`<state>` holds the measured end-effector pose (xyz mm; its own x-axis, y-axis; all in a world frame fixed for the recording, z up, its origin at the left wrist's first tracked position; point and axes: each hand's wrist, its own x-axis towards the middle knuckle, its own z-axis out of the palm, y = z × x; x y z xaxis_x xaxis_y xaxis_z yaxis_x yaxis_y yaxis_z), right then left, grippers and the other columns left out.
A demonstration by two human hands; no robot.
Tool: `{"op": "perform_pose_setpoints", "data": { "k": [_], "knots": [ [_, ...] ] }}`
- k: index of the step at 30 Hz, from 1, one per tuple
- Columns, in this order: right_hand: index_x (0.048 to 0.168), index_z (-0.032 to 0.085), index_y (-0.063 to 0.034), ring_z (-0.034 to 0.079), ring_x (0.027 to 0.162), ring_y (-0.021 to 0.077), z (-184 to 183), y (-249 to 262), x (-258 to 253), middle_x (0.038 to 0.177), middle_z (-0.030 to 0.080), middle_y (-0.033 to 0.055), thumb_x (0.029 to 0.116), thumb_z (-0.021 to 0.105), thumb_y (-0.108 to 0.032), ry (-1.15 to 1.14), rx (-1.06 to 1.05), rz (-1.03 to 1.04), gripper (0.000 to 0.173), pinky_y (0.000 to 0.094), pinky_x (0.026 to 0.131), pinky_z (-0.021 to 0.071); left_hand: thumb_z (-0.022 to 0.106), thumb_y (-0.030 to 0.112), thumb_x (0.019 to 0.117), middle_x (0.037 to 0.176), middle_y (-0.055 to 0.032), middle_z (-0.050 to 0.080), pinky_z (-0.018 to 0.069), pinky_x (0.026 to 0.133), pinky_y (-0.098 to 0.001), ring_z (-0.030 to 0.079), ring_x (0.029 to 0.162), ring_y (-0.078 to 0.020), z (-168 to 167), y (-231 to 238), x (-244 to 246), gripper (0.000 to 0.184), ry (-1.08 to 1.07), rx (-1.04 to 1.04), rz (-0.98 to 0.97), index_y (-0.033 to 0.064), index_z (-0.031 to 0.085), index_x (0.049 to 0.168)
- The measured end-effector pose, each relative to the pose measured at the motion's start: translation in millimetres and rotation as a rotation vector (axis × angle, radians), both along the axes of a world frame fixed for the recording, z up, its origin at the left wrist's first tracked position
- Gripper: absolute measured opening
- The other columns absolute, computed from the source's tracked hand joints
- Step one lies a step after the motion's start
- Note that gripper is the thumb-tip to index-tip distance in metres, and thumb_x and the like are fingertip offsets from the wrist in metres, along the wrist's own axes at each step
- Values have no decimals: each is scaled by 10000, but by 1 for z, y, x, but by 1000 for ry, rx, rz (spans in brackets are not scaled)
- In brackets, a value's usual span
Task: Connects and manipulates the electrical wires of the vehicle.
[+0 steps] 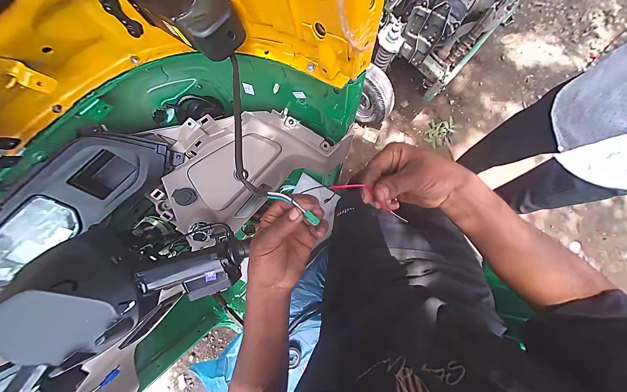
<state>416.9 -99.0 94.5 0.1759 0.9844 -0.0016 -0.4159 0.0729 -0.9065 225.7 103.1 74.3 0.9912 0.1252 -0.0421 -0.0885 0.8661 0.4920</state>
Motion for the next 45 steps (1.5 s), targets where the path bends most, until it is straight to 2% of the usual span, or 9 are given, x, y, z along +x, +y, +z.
{"op": "perform_pose_setpoints", "data": {
  "k": [4, 7, 10, 15, 22, 29, 45],
  "knots": [
    [1017, 764, -6, 653, 627, 64, 27, -7, -35, 822, 732, 78, 902, 760, -51, 1, 91, -310, 124, 194, 543, 556, 652, 104, 976, 990, -113, 687, 590, 803, -332, 686, 890, -200, 2, -11, 4, 107, -24, -173, 50, 51, 723, 1036],
    [1039, 731, 27, 660, 656, 99, 38, 1, -54, 860, 719, 112, 894, 755, -19, 9, 164, -435, 154, 232, 574, 575, 610, 112, 1005, 998, -111, 684, 589, 803, -316, 687, 884, -191, 7, -20, 8, 139, -51, -241, 89, 45, 695, 1092],
    [1050, 697, 20, 651, 699, 131, 42, 14, -69, 893, 688, 122, 915, 740, -44, 0, 188, -572, 156, 270, 616, 581, 568, 119, 1029, 988, -103, 676, 589, 816, -317, 687, 880, -191, 12, -26, 9, 148, -70, -273, 135, 52, 666, 1117],
    [1051, 661, -8, 655, 777, 144, 41, 34, -85, 897, 657, 83, 969, 705, -123, -186, 273, -784, 148, 312, 699, 593, 535, 124, 1046, 975, -97, 671, 586, 843, -317, 686, 895, -187, 21, -33, 12, 163, -88, -316, 188, 48, 655, 1126],
    [1094, 643, -35, 688, 883, 154, 39, 56, -99, 954, 676, 62, 1009, 647, -107, -402, 432, -968, 112, 341, 797, 613, 542, 119, 1045, 1045, -139, 692, 599, 865, -324, 709, 965, -221, 29, -38, 14, 176, -136, -478, 112, 25, 654, 1143],
    [1073, 617, -41, 688, 903, 140, 34, 63, -99, 953, 674, 52, 1015, 630, -100, -598, 469, -1067, 84, 319, 797, 605, 534, 131, 1049, 1032, -126, 684, 598, 850, -320, 707, 952, -205, 31, -43, 18, 170, -131, -496, 119, 43, 633, 1155],
    [1041, 607, 7, 676, 846, 149, 32, 60, -98, 896, 651, 74, 1004, 624, -68, -693, 454, -1060, 86, 327, 764, 610, 520, 156, 1061, 1009, -101, 650, 593, 840, -312, 687, 934, -192, 31, -45, 20, 173, -150, -493, 110, 47, 612, 1158]
  ]
}}
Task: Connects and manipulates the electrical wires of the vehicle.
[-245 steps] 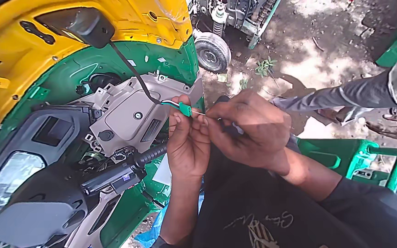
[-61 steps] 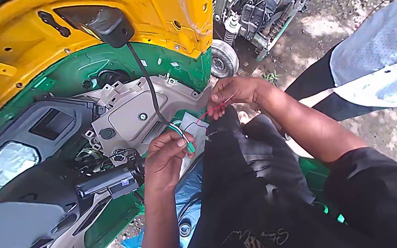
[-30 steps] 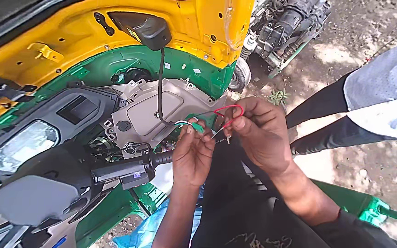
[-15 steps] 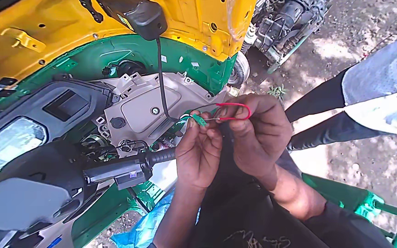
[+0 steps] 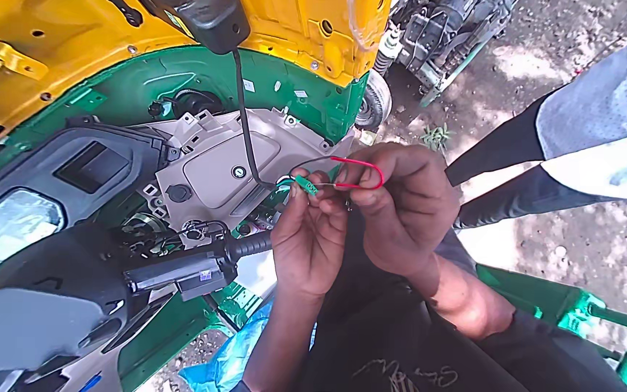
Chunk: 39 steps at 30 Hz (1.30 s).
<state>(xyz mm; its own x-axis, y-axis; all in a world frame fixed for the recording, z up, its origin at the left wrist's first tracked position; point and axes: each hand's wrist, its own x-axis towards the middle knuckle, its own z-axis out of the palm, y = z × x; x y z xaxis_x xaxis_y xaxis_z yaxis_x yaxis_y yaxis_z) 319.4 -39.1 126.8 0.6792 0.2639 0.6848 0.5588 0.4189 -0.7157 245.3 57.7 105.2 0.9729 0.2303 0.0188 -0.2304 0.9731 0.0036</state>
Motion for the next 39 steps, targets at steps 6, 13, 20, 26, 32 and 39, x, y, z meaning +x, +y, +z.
{"op": "perform_pose_setpoints", "data": {
  "k": [6, 13, 20, 26, 32, 39],
  "knots": [
    [1042, 609, 7, 676, 851, 150, -1, -1, 0, 900, 654, 77, 1006, 627, -83, -14, -15, -14, 99, 323, 766, 606, 527, 151, 1056, 999, -98, 647, 595, 825, -308, 686, 914, -186, 0, 0, 0, 161, 5, 11, 2, 53, 611, 1153],
    [1038, 606, 9, 675, 859, 153, 0, -2, 0, 908, 654, 82, 1006, 620, -80, -31, -33, -23, 95, 326, 770, 605, 520, 148, 1059, 999, -87, 642, 592, 822, -299, 681, 911, -174, 1, 0, 1, 154, -5, 23, 5, 61, 605, 1153],
    [1029, 607, 20, 669, 863, 154, -1, -3, 2, 910, 649, 91, 1010, 607, -78, -43, -44, -27, 100, 319, 775, 597, 507, 162, 1066, 1033, -103, 655, 597, 821, -308, 690, 920, -188, 0, -1, 1, 182, 5, 12, 2, 59, 602, 1182],
    [1026, 608, 24, 670, 857, 149, -1, -2, 3, 918, 648, 92, 1005, 610, -65, -34, -59, -30, 91, 317, 765, 602, 509, 160, 1066, 1030, -107, 664, 590, 850, -306, 692, 943, -185, 0, -1, 2, 184, 19, 7, 11, 53, 610, 1178],
    [1017, 613, 18, 667, 883, 158, -4, -2, 4, 930, 647, 92, 999, 618, -69, -50, -68, -37, 88, 317, 774, 596, 512, 154, 1064, 1041, -114, 673, 598, 850, -312, 701, 954, -191, 0, 0, 3, 188, 28, 25, 36, 47, 610, 1183],
    [1021, 614, 19, 680, 932, 177, -7, -1, 5, 965, 656, 106, 998, 624, -71, -69, -65, -28, 93, 336, 815, 606, 520, 137, 1057, 1048, -122, 678, 597, 858, -324, 704, 958, -200, -1, -1, 3, 181, 43, 58, 59, 45, 608, 1185]
  ]
}}
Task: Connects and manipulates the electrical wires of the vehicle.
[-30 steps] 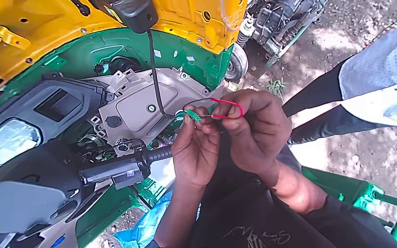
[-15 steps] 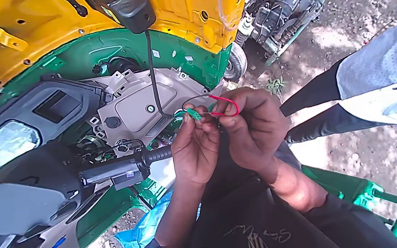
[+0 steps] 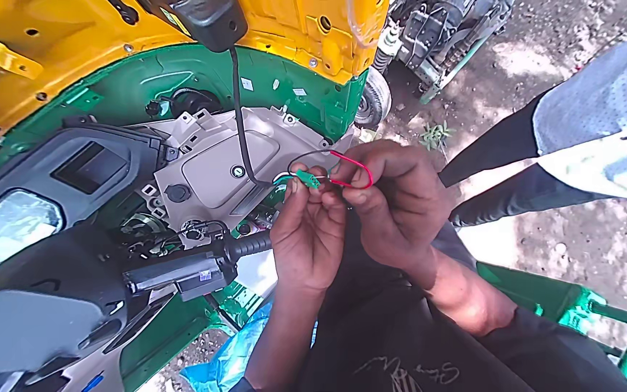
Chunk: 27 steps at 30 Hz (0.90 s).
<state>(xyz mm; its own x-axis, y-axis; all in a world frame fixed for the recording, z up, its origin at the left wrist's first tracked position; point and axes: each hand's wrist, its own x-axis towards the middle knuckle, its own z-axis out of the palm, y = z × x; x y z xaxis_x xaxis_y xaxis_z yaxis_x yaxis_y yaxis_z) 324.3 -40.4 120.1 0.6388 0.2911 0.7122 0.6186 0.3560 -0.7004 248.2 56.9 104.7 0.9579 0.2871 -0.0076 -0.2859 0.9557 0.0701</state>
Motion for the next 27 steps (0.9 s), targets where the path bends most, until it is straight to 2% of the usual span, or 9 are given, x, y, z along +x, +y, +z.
{"op": "perform_pose_setpoints", "data": {
  "k": [5, 13, 18, 23, 27],
  "knots": [
    [1055, 592, 4, 700, 943, 180, 0, 1, -2, 990, 685, 104, 990, 621, -47, 45, 25, 15, 88, 349, 820, 618, 526, 133, 1054, 1049, -130, 684, 599, 866, -334, 708, 970, -210, 1, -1, -1, 181, 18, 6, 16, 40, 613, 1183],
    [1036, 585, 9, 706, 898, 195, 1, 5, -3, 953, 688, 118, 882, 713, 75, 98, 73, 42, 211, 361, 801, 624, 518, 138, 1059, 1066, -137, 681, 608, 842, -339, 710, 975, -214, 1, -2, -2, 198, 5, 13, 12, 42, 601, 1211],
    [1037, 581, -2, 721, 904, 214, 1, 5, -2, 961, 705, 131, 878, 723, 80, 112, 70, 64, 228, 378, 809, 632, 513, 143, 1061, 1045, -124, 680, 598, 858, -331, 704, 962, -203, 1, -1, -2, 190, 12, 21, 19, 53, 607, 1199],
    [978, 586, -6, 718, 861, 211, 0, 8, -2, 924, 692, 129, 900, 716, 55, 110, 99, 55, 164, 385, 789, 636, 523, 129, 1054, 1064, -134, 677, 593, 868, -341, 700, 981, -216, 0, -4, -1, 176, 11, 17, 20, 60, 592, 1201],
    [1015, 559, -22, 725, 851, 230, 0, 9, -2, 903, 695, 137, 854, 754, 87, 133, 145, 47, 275, 390, 773, 638, 531, 120, 1048, 1061, -138, 681, 595, 871, -347, 703, 988, -218, 1, -5, -1, 176, 10, 6, 19, 53, 598, 1196]
  ]
}}
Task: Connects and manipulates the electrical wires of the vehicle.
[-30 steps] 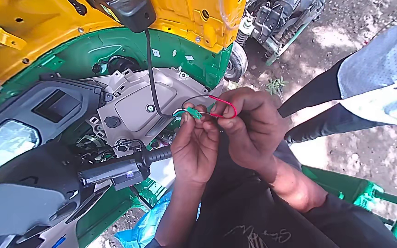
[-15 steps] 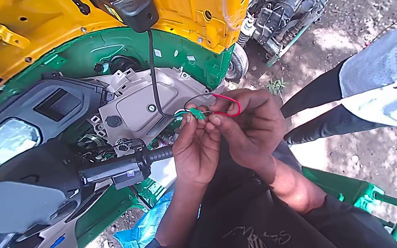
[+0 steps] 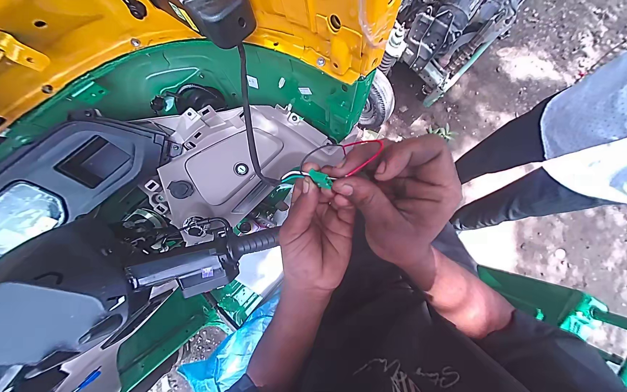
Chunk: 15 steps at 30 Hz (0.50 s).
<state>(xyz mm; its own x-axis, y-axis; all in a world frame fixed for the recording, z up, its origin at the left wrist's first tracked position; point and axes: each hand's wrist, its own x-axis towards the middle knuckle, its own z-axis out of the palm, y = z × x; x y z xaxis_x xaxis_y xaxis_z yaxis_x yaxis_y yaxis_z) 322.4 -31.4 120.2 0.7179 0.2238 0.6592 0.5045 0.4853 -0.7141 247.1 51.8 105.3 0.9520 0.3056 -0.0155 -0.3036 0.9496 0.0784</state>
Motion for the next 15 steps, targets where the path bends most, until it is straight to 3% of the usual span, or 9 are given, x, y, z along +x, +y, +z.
{"op": "perform_pose_setpoints", "data": {
  "k": [15],
  "knots": [
    [989, 560, -52, 720, 838, 181, -3, 2, 3, 895, 695, 98, 895, 730, 58, -46, 20, -23, 223, 338, 764, 630, 557, 114, 1043, 1056, -152, 693, 605, 845, -333, 712, 960, -218, 0, -5, 1, 197, 13, 18, 11, 38, 635, 1206]
  ]
}}
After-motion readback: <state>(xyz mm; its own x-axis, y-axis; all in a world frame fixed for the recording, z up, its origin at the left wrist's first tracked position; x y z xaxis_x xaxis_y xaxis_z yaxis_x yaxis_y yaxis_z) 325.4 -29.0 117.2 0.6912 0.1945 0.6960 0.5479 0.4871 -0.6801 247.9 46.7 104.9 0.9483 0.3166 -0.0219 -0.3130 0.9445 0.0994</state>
